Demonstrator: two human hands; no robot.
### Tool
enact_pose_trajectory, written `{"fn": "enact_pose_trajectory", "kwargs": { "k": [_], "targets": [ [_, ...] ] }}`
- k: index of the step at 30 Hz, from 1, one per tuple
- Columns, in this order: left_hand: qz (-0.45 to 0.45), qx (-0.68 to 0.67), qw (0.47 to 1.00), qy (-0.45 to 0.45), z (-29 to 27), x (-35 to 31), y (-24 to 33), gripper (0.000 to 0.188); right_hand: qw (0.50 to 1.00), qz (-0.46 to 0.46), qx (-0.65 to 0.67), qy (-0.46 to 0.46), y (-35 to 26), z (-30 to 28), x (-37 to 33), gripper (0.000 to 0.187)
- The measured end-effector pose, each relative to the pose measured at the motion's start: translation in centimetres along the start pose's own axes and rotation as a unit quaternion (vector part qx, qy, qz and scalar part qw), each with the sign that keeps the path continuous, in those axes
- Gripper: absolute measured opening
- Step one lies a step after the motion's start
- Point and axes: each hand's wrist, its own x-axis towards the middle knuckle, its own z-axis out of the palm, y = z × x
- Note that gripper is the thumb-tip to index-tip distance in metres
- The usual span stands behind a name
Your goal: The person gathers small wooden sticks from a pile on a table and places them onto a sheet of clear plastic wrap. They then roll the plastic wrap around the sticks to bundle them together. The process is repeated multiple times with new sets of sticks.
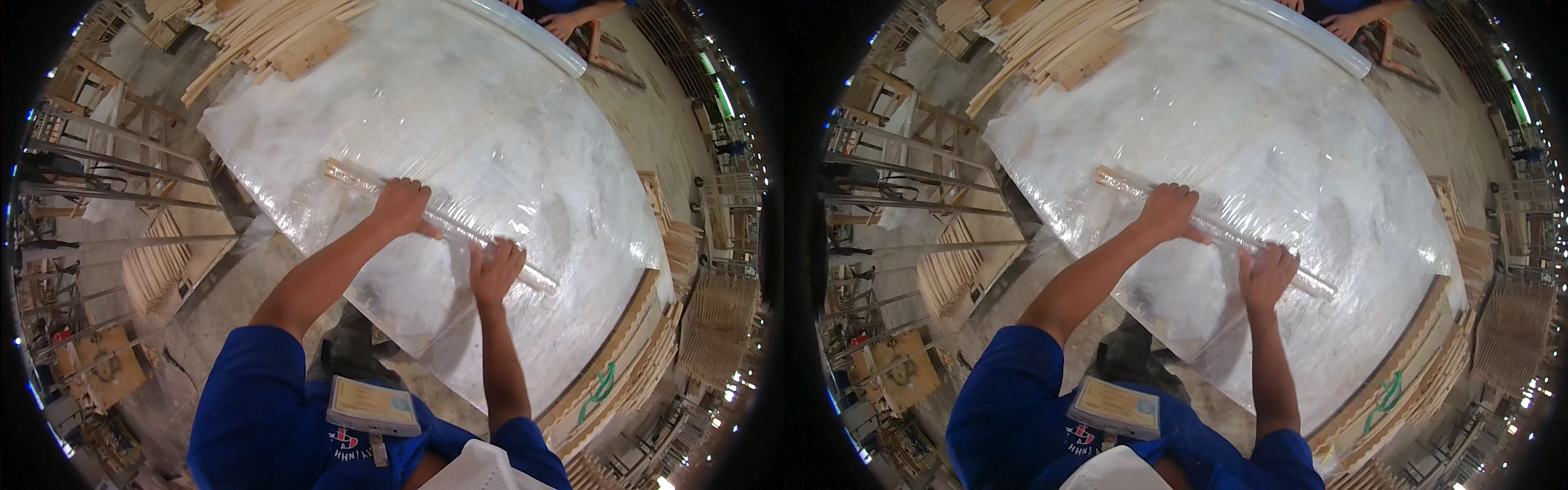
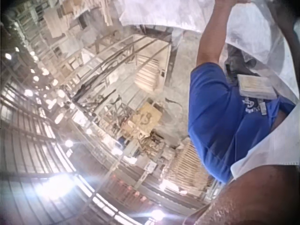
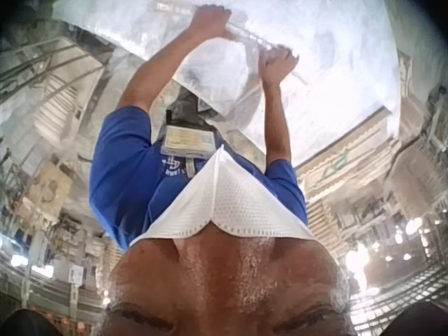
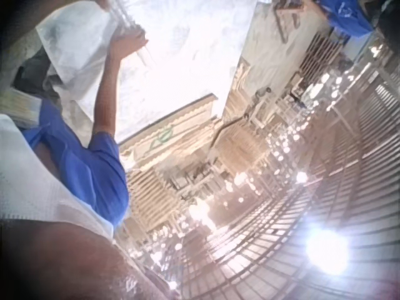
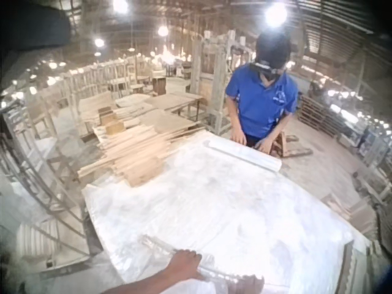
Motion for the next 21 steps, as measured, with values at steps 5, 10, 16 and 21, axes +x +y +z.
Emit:
{"fn": "enact_pose_trajectory", "kwargs": {
  "k": [5,10,16,21],
  "targets": [
    [0.012,-0.037,0.991,0.125,0.1,-0.7,-1.4,0.078,0.998,-0.036,-0.047,-0.011,-0.7,0.9,-2.2,0.099],
    [0.096,-0.029,0.960,0.260,0.9,5.2,-1.6,0.089,0.994,-0.025,-0.106,0.024,3.2,3.3,13.4,0.090],
    [0.073,0.030,0.996,0.051,-1.7,13.5,-2.5,0.088,0.994,-0.020,-0.046,0.099,5.0,4.2,22.8,0.034],
    [0.080,0.041,0.988,0.128,-1.5,12.1,-2.9,0.080,0.995,-0.038,-0.085,0.041,3.4,4.4,15.1,0.041]
  ]
}}
